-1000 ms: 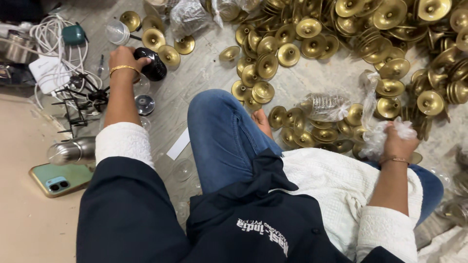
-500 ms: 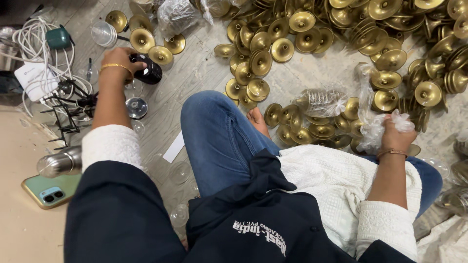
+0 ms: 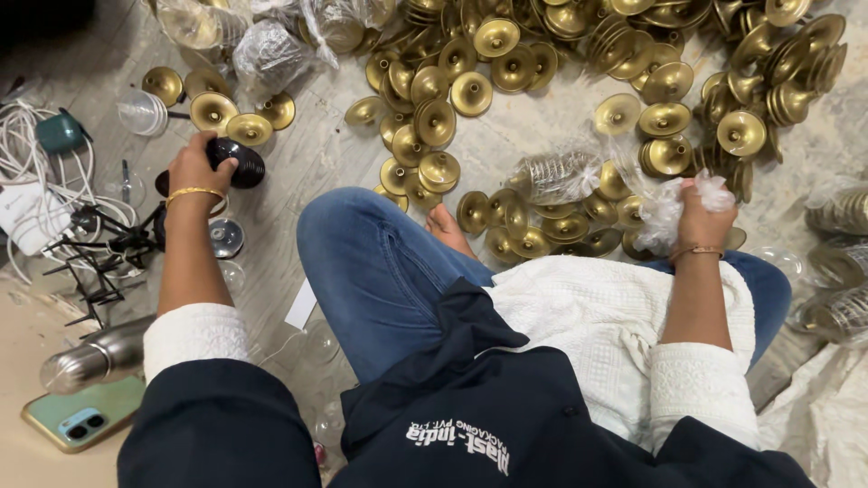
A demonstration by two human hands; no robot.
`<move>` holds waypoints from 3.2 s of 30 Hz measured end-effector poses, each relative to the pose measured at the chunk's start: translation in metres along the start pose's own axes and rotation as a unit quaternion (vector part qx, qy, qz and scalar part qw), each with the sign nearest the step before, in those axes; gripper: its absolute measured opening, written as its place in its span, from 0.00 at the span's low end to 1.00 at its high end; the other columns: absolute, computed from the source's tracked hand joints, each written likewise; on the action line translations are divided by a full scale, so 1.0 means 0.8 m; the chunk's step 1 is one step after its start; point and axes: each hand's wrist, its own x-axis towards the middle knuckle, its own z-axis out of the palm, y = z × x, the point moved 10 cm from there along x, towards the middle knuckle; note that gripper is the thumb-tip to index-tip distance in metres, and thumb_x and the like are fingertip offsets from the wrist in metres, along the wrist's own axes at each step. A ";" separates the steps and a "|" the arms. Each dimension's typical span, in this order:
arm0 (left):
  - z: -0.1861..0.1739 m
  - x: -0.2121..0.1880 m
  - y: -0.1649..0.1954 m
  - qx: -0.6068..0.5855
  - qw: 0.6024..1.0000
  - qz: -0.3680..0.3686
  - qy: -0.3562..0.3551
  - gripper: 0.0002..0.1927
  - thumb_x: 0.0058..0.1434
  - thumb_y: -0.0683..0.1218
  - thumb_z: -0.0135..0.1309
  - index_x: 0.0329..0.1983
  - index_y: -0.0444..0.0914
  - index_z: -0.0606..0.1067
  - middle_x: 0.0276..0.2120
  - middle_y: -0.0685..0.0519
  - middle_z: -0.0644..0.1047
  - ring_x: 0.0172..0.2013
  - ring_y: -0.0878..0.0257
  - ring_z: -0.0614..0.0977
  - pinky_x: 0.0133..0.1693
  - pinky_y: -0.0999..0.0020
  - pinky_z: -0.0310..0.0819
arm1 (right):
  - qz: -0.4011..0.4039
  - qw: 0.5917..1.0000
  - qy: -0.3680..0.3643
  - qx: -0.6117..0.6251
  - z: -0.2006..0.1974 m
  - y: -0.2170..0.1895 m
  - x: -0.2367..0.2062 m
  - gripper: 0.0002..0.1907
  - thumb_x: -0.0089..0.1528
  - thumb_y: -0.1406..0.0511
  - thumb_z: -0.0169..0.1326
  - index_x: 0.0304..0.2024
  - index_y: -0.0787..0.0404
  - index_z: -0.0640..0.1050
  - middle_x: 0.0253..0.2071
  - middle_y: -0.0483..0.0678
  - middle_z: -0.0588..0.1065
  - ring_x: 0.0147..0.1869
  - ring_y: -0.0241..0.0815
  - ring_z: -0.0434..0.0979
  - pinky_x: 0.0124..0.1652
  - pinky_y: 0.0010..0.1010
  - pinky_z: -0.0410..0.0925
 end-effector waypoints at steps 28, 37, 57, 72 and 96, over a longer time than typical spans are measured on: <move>0.073 -0.059 0.351 -0.423 0.879 0.054 -0.212 0.25 0.69 0.44 0.51 0.71 0.43 0.69 0.48 0.51 0.80 0.45 0.61 0.79 0.47 0.67 0.75 | 0.063 0.950 -0.070 0.297 0.111 -0.183 -0.080 0.25 0.58 0.70 0.70 0.55 0.61 0.73 0.47 0.42 0.74 0.50 0.35 0.77 0.52 0.28 0.74; 0.277 -0.205 0.520 -0.580 0.721 0.000 -0.379 0.13 0.69 0.43 0.53 0.54 0.33 0.77 0.34 0.52 0.76 0.30 0.66 0.76 0.30 0.69 0.72 | -0.362 0.905 -0.120 -0.191 0.222 -0.296 -0.211 0.30 0.49 0.69 0.58 0.57 0.57 0.77 0.57 0.59 0.71 0.63 0.57 0.70 0.62 0.43 0.65; 0.253 -0.207 0.538 -0.555 0.739 0.076 -0.374 0.13 0.67 0.51 0.59 0.46 0.37 0.75 0.35 0.58 0.77 0.36 0.72 0.76 0.38 0.75 0.71 | 0.144 0.935 -0.258 0.197 0.197 -0.113 -0.219 0.16 0.61 0.67 0.64 0.49 0.61 0.75 0.44 0.42 0.77 0.47 0.30 0.76 0.48 0.25 0.71; 0.219 -0.192 0.517 -0.381 0.883 0.262 -0.077 0.08 0.61 0.46 0.62 0.43 0.42 0.80 0.37 0.57 0.73 0.39 0.68 0.75 0.41 0.75 0.73 | -0.053 0.965 -0.256 0.005 0.189 -0.148 -0.210 0.23 0.59 0.70 0.60 0.58 0.62 0.77 0.53 0.49 0.80 0.55 0.37 0.80 0.56 0.29 0.72; 0.269 -0.108 0.556 -0.162 0.944 0.213 -0.195 0.31 0.59 0.58 0.60 0.66 0.49 0.71 0.48 0.40 0.83 0.49 0.46 0.84 0.49 0.57 0.77 | 0.099 0.958 -0.163 -0.216 0.118 -0.080 -0.176 0.18 0.61 0.54 0.64 0.35 0.63 0.78 0.34 0.55 0.79 0.35 0.48 0.77 0.37 0.35 0.68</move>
